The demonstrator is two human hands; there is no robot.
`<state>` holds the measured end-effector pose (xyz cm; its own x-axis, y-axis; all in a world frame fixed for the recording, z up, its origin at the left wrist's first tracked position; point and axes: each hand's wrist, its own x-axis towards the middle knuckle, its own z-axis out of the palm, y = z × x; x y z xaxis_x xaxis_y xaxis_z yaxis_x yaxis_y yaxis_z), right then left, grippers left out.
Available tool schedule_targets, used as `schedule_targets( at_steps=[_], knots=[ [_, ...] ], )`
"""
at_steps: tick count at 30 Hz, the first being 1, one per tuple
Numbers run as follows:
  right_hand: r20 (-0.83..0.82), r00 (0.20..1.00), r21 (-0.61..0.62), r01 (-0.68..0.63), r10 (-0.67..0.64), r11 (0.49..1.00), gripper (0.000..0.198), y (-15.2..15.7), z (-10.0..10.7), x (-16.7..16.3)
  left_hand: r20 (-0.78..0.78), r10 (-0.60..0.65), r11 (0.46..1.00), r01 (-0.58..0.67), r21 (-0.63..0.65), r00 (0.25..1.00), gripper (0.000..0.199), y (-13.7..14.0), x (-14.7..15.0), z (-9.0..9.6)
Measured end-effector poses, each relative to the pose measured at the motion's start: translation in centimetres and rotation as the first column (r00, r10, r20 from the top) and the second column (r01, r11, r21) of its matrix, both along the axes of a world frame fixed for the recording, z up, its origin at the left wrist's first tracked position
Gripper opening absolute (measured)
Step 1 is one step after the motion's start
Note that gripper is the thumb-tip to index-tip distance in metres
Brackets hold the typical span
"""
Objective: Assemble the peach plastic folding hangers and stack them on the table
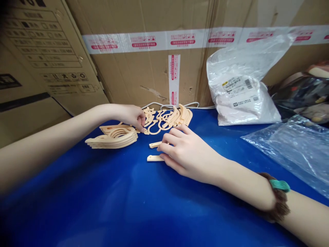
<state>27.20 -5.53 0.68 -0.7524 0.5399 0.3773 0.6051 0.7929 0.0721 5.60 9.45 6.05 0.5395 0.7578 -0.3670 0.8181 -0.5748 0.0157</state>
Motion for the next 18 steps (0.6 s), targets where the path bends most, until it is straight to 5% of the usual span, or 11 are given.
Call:
schedule_targets(
  at_steps=[5,13,15,18],
  knots=[
    [0.007,1.000,-0.001,-0.001,0.001,1.000,0.028,0.0,0.0,0.1,-0.021,-0.025,0.999,0.024,-0.048,0.999,0.019,-0.1,0.6,0.1],
    [0.012,1.000,-0.069,-0.021,0.022,0.997,0.027,-0.3,-0.4,-0.2,0.016,-0.083,0.994,0.084,-0.068,0.996,0.018,0.1,0.2,0.2],
    [0.019,1.000,-0.089,-0.006,0.008,0.996,0.024,-0.3,-0.7,-0.3,0.059,-0.123,0.992,0.124,-0.018,0.991,0.017,-0.5,0.1,0.9],
    [0.041,0.999,-0.153,0.005,0.001,0.988,0.022,-0.3,-0.9,-0.4,0.183,-0.263,0.946,0.216,0.242,0.947,0.015,-2.5,0.4,2.7]
  ],
)
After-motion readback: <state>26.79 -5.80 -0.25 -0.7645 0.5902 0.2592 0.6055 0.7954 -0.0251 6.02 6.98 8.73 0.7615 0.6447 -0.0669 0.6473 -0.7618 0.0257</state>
